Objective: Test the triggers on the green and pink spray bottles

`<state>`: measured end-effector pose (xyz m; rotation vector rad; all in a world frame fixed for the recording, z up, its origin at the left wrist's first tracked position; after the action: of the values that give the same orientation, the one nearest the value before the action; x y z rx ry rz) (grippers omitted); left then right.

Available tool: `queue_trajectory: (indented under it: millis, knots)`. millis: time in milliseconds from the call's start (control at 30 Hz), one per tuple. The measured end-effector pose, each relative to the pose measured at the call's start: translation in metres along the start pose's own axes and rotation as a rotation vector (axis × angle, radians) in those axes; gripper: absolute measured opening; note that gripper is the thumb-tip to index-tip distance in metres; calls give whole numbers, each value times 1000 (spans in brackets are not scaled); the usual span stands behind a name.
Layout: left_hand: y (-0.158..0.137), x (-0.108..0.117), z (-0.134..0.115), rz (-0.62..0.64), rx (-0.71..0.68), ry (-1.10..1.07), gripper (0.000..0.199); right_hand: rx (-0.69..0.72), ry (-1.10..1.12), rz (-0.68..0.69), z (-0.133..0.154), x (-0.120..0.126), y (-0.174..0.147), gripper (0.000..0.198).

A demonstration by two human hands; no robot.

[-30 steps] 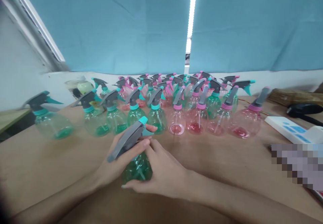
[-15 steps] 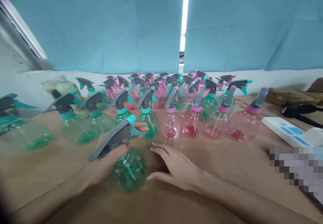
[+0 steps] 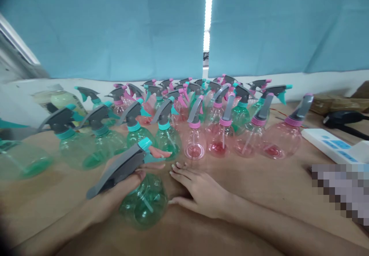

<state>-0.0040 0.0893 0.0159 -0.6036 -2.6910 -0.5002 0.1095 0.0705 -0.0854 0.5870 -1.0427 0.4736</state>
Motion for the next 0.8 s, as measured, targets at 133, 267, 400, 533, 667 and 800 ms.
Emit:
queue_trajectory:
  millis: [133, 267, 400, 533, 667, 800]
  knots:
    - [-3, 3, -5, -19, -61, -1, 48, -1, 10, 2, 0, 0, 0, 66]
    - [-5, 0, -5, 8, -62, -35, 42, -5, 29, 6, -1, 0, 0, 66]
    - [-5, -3, -2, 44, -69, -56, 44, -1, 20, 12, 0, 0, 0, 66]
    - [-6, -1, -1, 41, -61, -55, 39, -5, 8, 18, 0, 0, -1, 65]
    - [-7, 0, 5, 18, -24, -10, 34, -3, 17, 13, -1, 1, -1, 65]
    - [-8, 0, 13, 12, 56, -14, 28, -6, 17, 1, -3, 0, -2, 64]
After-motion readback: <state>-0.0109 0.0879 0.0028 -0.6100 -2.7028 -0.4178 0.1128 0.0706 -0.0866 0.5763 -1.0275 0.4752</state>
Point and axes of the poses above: each hand's wrist, its own y-axis towards the middle knuckle, its own x-axis out of the back of the hand, z = x × y, the point moved 9 cm from there along y, towards the middle knuckle, and after that the axes turned 3 degrees about -y, right-handed, at the moved point
